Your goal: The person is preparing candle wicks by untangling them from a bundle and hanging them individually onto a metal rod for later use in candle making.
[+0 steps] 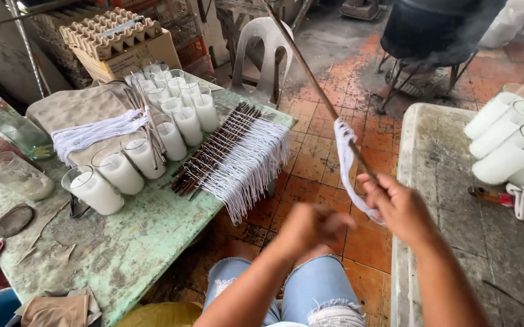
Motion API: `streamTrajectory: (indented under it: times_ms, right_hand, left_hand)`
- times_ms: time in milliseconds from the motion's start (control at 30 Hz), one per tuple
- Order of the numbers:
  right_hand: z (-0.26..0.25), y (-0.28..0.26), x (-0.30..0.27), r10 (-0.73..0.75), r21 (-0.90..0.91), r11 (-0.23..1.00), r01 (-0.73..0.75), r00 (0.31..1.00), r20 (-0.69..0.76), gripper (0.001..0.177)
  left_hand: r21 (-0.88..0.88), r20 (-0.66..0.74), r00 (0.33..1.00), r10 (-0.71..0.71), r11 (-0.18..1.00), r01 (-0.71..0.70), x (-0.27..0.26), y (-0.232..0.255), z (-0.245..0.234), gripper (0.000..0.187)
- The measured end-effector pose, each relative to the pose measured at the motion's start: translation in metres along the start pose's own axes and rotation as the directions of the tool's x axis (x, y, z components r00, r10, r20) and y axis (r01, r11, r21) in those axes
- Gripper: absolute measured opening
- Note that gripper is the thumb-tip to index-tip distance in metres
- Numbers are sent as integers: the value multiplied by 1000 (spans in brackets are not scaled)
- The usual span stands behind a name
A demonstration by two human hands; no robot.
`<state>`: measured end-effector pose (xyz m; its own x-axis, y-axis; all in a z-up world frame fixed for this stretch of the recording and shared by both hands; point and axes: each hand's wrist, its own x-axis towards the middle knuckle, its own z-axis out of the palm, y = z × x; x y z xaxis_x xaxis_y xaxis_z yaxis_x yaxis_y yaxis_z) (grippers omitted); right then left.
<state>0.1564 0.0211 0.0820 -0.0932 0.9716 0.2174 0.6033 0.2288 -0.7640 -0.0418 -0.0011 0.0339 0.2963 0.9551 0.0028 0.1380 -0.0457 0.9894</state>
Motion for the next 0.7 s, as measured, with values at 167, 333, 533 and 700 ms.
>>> streamTrajectory:
  times_ms: [167,333,533,700]
  right_hand:
    - [-26,11,7,78,-288,958,-13,973,216,48]
    - [-17,12,3,69,-201,980,3,935,348,39]
    - [-12,25,7,-430,-332,828,453,891,143,28]
    - [-7,31,10,-288,-361,869,340,939,190,30]
  left_hand:
    - [-44,-393,878,274,948,-315,30,-2,-78,56]
    - [-56,-249,902,352,925,-377,22,23,-91,67]
    - [-429,-355,894,273,802,-415,20,0,-86,49]
    - [-399,-30,992,120,909,-122,14,6,-76,49]
